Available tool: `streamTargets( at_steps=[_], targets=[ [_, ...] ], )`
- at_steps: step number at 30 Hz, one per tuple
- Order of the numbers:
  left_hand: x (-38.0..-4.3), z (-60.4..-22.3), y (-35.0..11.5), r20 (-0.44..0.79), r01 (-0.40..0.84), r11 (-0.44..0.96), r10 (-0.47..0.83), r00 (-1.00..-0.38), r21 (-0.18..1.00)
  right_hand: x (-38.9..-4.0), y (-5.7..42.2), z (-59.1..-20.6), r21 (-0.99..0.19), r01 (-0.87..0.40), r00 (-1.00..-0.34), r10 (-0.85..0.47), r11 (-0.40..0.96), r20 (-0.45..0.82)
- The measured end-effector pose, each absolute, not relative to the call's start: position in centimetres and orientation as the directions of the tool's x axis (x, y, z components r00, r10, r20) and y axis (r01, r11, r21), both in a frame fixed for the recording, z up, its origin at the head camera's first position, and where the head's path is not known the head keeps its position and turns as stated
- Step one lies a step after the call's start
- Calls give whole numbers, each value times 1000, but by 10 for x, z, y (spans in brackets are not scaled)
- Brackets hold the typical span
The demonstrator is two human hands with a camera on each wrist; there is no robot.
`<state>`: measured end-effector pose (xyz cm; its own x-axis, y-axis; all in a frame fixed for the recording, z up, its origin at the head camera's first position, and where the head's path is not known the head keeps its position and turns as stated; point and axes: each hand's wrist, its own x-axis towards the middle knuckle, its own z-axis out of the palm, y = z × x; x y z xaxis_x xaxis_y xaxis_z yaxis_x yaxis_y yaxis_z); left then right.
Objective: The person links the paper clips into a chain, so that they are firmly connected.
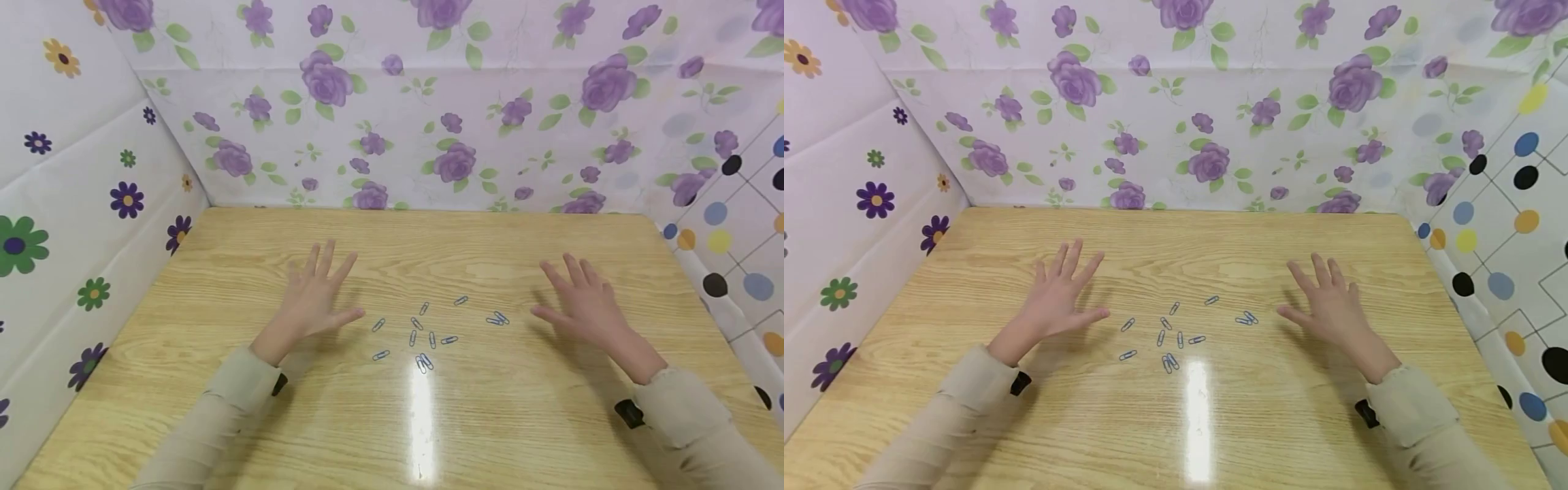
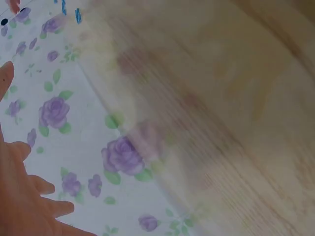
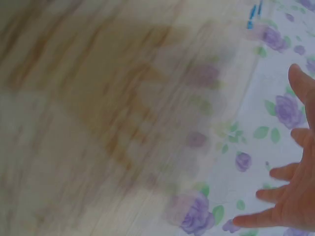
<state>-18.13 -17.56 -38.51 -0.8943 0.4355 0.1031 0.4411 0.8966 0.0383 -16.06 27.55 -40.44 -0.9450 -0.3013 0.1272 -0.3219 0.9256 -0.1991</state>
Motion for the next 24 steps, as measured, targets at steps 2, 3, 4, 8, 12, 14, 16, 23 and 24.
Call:
streamTargets(
  at_steps=[2, 3, 4, 8, 12, 14, 16, 23, 24],
  targets=[
    [-183, -386, -173, 76, 456, 889, 453, -888, 35, -163, 274, -406, -202, -339, -940, -324, 919, 103],
    [-184, -387, -172, 67, 465, 884, 462, -884, 39, -165, 273, -407, -201, -356, -934, -342, 913, 102],
    [-185, -388, -171, 60, 475, 879, 472, -879, 40, -166, 272, -408, -204, -377, -926, -363, 903, 106],
    [-188, -394, -168, 56, 508, 860, 505, -861, 48, -172, 265, -410, -238, -482, -876, -462, 843, 136],
    [-190, -399, -168, 48, 549, 833, 547, -836, 69, -178, 258, -414, -269, -602, -798, -578, 752, 168],
    [-191, -402, -167, 37, 580, 810, 579, -815, 92, -181, 255, -416, -279, -651, -758, -625, 706, 186],
    [-191, -404, -166, 29, 614, 776, 617, -787, 146, -185, 253, -419, -289, -689, -722, -663, 664, 198],
    [-198, -412, -163, 66, 708, 654, 720, -691, 268, -197, 248, -428, -311, -760, -640, -740, 571, 208],
    [-199, -413, -162, 71, 717, 642, 730, -680, 272, -198, 247, -429, -311, -765, -634, -745, 564, 208]
  ],
)
